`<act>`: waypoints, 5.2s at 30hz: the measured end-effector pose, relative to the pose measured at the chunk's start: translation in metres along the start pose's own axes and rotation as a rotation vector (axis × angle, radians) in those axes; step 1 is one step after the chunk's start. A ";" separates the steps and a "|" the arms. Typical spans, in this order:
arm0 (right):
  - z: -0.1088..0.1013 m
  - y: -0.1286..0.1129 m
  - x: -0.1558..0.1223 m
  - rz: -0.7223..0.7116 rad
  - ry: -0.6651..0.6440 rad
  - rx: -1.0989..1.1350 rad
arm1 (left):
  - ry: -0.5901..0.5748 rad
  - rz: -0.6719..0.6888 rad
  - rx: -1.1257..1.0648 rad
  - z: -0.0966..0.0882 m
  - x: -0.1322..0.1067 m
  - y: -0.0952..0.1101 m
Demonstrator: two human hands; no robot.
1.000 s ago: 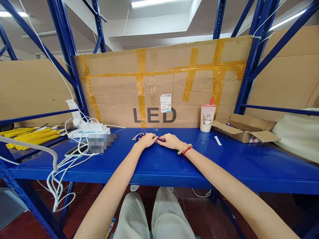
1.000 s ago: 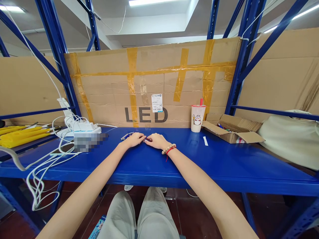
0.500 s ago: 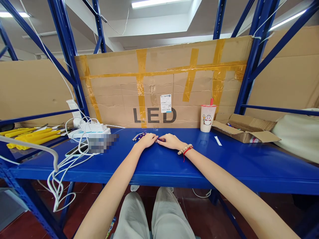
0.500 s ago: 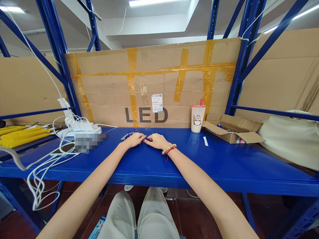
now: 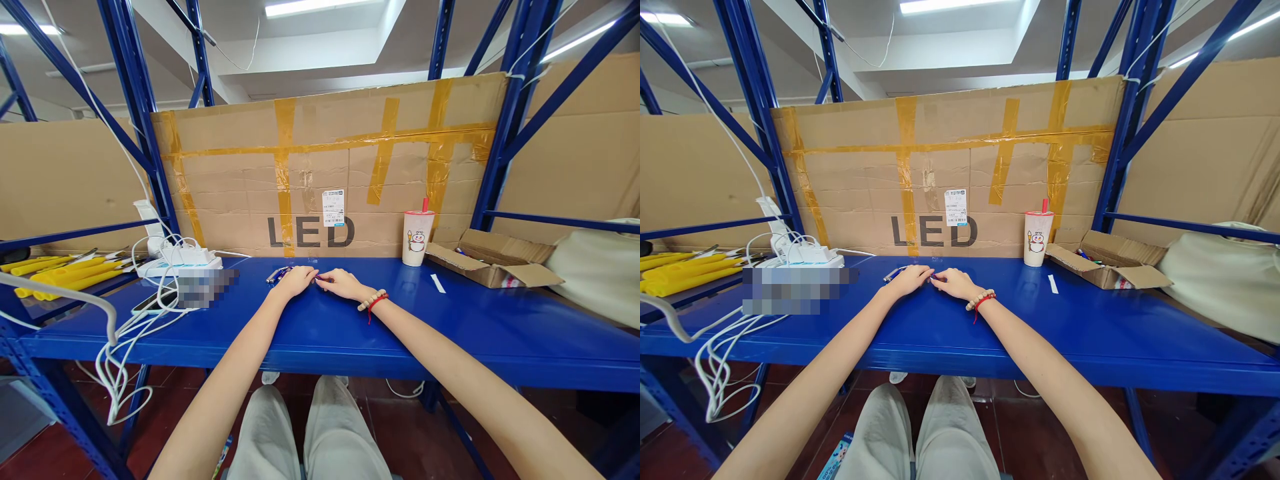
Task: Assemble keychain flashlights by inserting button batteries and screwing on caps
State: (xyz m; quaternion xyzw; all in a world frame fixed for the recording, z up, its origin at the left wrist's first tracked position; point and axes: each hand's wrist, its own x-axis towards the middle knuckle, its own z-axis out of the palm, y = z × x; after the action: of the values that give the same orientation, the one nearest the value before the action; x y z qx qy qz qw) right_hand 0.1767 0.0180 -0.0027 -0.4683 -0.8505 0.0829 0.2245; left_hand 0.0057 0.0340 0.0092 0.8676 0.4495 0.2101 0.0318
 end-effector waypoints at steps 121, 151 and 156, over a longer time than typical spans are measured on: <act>-0.002 -0.014 0.003 0.534 0.319 0.941 | 0.052 0.131 -0.052 0.009 0.002 -0.002; 0.006 -0.002 0.005 0.332 0.373 0.545 | 0.013 0.055 -0.104 0.010 0.002 -0.004; 0.000 -0.005 -0.002 0.196 0.269 -0.069 | -0.030 -0.009 0.010 0.007 0.001 -0.005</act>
State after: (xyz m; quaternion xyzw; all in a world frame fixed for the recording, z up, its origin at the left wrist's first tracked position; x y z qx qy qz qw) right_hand 0.1740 0.0137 -0.0019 -0.5634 -0.7654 0.0119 0.3107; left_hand 0.0056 0.0388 0.0019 0.8688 0.4538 0.1948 0.0349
